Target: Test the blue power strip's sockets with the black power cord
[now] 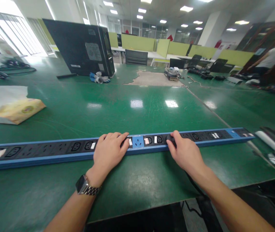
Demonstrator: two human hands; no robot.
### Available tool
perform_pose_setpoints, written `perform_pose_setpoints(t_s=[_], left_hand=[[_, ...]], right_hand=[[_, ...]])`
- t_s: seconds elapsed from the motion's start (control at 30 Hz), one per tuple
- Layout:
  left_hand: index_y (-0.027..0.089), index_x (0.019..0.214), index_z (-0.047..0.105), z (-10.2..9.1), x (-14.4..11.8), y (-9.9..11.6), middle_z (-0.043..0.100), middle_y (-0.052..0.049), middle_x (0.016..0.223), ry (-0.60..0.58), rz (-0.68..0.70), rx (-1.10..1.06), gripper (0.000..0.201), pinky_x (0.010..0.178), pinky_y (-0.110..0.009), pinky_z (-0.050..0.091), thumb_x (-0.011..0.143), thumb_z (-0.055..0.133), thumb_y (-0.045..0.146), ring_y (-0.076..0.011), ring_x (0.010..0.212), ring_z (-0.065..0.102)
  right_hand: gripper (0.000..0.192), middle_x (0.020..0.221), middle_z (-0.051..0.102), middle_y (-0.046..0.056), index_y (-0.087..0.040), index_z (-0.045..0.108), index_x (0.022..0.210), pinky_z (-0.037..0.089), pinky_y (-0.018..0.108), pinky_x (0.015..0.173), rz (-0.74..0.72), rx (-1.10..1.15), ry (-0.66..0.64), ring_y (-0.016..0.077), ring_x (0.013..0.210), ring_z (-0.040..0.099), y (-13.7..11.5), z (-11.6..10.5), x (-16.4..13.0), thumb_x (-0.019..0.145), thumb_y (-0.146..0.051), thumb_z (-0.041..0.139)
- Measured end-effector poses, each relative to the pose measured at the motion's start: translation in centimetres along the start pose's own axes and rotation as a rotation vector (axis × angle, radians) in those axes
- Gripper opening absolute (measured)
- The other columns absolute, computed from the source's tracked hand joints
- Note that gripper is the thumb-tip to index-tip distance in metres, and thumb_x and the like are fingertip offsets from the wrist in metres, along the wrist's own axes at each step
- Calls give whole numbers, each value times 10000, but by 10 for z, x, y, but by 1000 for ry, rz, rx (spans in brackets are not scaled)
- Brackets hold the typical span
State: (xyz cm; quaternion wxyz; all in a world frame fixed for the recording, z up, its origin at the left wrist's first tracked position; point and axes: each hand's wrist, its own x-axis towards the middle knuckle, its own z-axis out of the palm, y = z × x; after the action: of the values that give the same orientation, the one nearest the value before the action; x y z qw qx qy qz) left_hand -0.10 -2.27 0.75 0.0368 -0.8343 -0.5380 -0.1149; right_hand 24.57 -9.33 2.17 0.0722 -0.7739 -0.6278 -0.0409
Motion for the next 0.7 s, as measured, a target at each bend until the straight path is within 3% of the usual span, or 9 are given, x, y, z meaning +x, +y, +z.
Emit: perform_pose_setpoints(t_s=[0.1, 0.2, 0.33, 0.4, 0.53, 0.7], left_hand=[[262, 1230, 638, -1, 0, 1, 704, -47, 1096, 2, -7, 10, 438, 891, -416, 386, 952, 333, 407, -252, 1029, 609], [261, 1226, 642, -2, 0, 2, 706, -49, 1092, -1, -11, 18, 437, 886, -423, 385, 948, 336, 403, -258, 1018, 613], [260, 1224, 643, -1, 0, 1, 707, -50, 1092, 8, -1, 12, 441, 889, -421, 382, 949, 329, 404, -258, 1026, 611], [261, 1226, 642, 0, 0, 1, 708, -51, 1088, 13, 0, 9, 442, 885, -420, 383, 949, 330, 405, -259, 1022, 611], [261, 1230, 642, -1, 0, 0, 709, -49, 1082, 4, -3, 6, 444, 887, -422, 382, 947, 331, 405, -261, 1016, 613], [256, 1238, 640, -2, 0, 1, 706, -58, 1098, 3, -9, -5, 452, 893, -420, 385, 943, 333, 408, -256, 1022, 611]], right_hand=[[272, 721, 665, 76, -177, 574, 1078, 367, 272, 570, -47, 118, -11, 207, 634, 623, 2, -2, 4, 917, -353, 443], [290, 653, 637, 23, -187, 598, 1019, 372, 249, 520, -17, 453, 87, 145, 535, 553, 23, -25, 9, 879, -426, 513], [461, 567, 576, -15, -197, 615, 1086, 320, 230, 412, 165, 678, 358, 112, 434, 454, 80, -73, 10, 791, -551, 601], [506, 512, 540, -22, -184, 646, 1032, 314, 234, 405, 183, 673, 273, 116, 424, 443, 114, -82, 11, 723, -585, 650], [556, 488, 527, -20, -168, 668, 993, 297, 246, 421, 141, 513, 12, 123, 426, 437, 167, -52, 16, 707, -642, 614], [536, 516, 529, -23, -169, 655, 1013, 326, 258, 464, 107, 447, -1, 133, 467, 472, 181, -12, 23, 753, -626, 554]])
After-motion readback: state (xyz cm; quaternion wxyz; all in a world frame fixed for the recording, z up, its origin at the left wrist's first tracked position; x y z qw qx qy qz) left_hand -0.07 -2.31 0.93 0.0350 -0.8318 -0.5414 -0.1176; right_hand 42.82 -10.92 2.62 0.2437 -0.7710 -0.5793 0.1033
